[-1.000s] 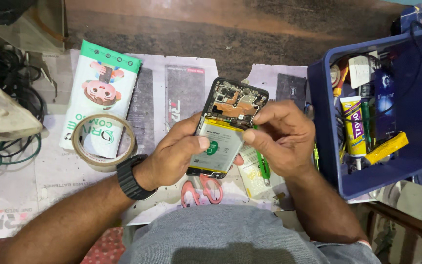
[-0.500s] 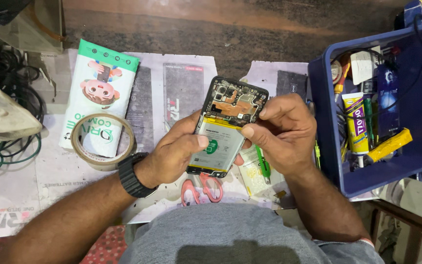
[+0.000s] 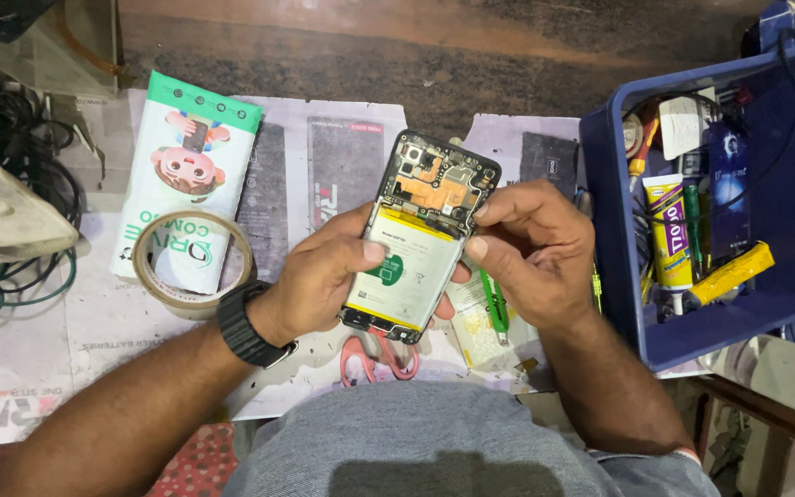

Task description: The person holds a disassembled smartphone and uses a green plastic pry tool to lift and remove the battery from the device's chassis. The battery is fully extracted and set aside on the workbench.

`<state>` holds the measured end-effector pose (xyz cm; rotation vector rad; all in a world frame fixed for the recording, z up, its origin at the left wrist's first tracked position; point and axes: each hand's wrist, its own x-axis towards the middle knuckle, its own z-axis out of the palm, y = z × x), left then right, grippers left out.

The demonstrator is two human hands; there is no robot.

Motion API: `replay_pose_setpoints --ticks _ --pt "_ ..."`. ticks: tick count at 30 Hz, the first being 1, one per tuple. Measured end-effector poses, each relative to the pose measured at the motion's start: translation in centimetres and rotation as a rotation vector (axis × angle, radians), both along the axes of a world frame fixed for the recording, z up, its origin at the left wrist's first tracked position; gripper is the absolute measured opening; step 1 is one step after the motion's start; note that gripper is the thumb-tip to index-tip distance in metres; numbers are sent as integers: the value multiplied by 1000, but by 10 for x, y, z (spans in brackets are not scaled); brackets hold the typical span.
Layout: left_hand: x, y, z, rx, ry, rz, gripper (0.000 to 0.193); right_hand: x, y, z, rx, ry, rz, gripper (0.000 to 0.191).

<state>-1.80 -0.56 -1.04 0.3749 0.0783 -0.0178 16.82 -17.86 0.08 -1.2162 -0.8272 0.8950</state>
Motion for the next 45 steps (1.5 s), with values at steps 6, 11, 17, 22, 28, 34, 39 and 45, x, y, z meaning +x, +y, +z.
replay_pose_setpoints --ticks 6,11,17,22,28,34,39,45 --pt "1 1 2 68 5 20 63 2 3 -2 1 26 1 22" --pt "0 4 1 325 53 97 57 0 16 16 4 -143 -139 18" --pt "-2 10 2 516 -5 163 50 28 -6 53 235 -459 -370 20" --pt "-3 11 10 538 -18 185 47 3 -14 104 37 -745 -381 20" --pt "-5 13 12 533 42 217 43 -16 -11 98 -589 -1062 165 32" --pt "-2 11 9 539 48 199 43 -29 -37 45 -711 -1110 161 47" --pt "-1 11 7 531 73 178 44 -19 -36 48 -717 -985 93 38" --pt "4 4 5 518 121 131 44 -9 -23 33 -657 -1236 -127 31"
